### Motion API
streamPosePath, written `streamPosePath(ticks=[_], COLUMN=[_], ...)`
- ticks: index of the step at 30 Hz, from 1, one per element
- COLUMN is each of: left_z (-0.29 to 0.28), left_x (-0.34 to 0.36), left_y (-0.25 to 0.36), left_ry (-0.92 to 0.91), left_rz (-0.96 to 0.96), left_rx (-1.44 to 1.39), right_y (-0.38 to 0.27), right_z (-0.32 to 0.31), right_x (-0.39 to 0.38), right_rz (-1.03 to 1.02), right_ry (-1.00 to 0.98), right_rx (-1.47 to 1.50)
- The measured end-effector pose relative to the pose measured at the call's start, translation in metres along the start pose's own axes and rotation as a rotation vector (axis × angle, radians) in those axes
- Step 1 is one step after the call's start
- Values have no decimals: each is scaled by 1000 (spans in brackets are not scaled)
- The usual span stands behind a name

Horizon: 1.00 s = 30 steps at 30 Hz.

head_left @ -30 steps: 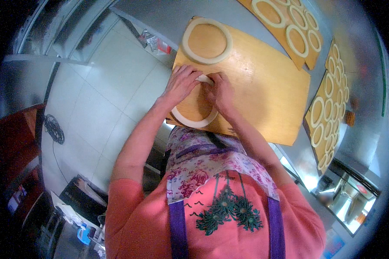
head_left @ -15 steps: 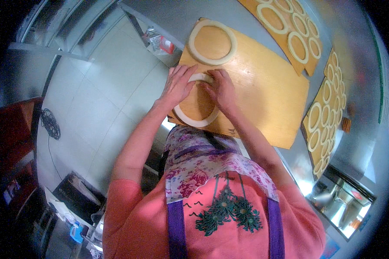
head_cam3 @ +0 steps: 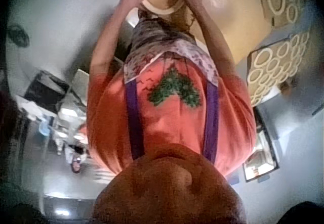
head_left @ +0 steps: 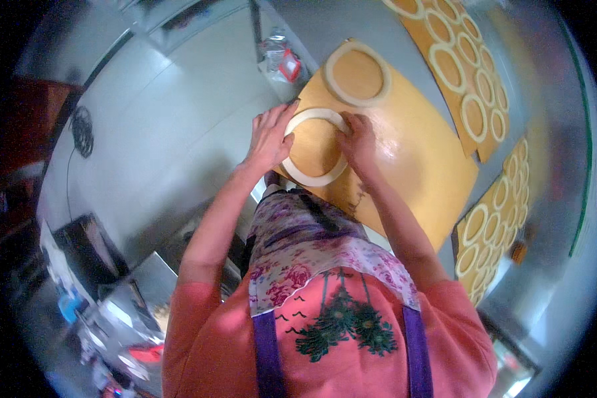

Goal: The person cuts a sheet of dough into strips using a cleaver, dusts the strips with flour from a bowl, and then shapes the strips into rings by hand. The finished rings are placed on a wooden board.

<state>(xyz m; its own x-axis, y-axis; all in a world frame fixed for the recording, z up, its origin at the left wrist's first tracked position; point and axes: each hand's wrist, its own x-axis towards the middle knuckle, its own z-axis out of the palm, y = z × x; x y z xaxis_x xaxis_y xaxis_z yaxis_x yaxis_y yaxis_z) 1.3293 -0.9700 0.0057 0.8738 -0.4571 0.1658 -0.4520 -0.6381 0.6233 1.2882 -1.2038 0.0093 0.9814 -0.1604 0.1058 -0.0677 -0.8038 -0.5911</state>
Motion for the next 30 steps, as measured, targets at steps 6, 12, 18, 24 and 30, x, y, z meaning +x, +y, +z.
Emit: streamPosePath(ticks=[6, 12, 18, 24, 30], left_z=[-13, -4, 6, 25, 60], left_x=[-59, -175, -304, -405, -522], left_y=[34, 81, 144, 187, 265], left_ry=[201, 391, 541, 826, 1312], left_rz=[-263, -573, -839, -981, -1291], left_rx=[-91, -187, -255, -116, 14], right_y=[2, -2, -21, 1, -111], right_z=[-4, -16, 20, 58, 97], right_x=[-36, -81, -40, 40, -70], right_rz=[-165, -625, -662, -644, -507], right_ry=[49, -310, -348, -448, -733], right_rx=[39, -60, -30, -397, 553])
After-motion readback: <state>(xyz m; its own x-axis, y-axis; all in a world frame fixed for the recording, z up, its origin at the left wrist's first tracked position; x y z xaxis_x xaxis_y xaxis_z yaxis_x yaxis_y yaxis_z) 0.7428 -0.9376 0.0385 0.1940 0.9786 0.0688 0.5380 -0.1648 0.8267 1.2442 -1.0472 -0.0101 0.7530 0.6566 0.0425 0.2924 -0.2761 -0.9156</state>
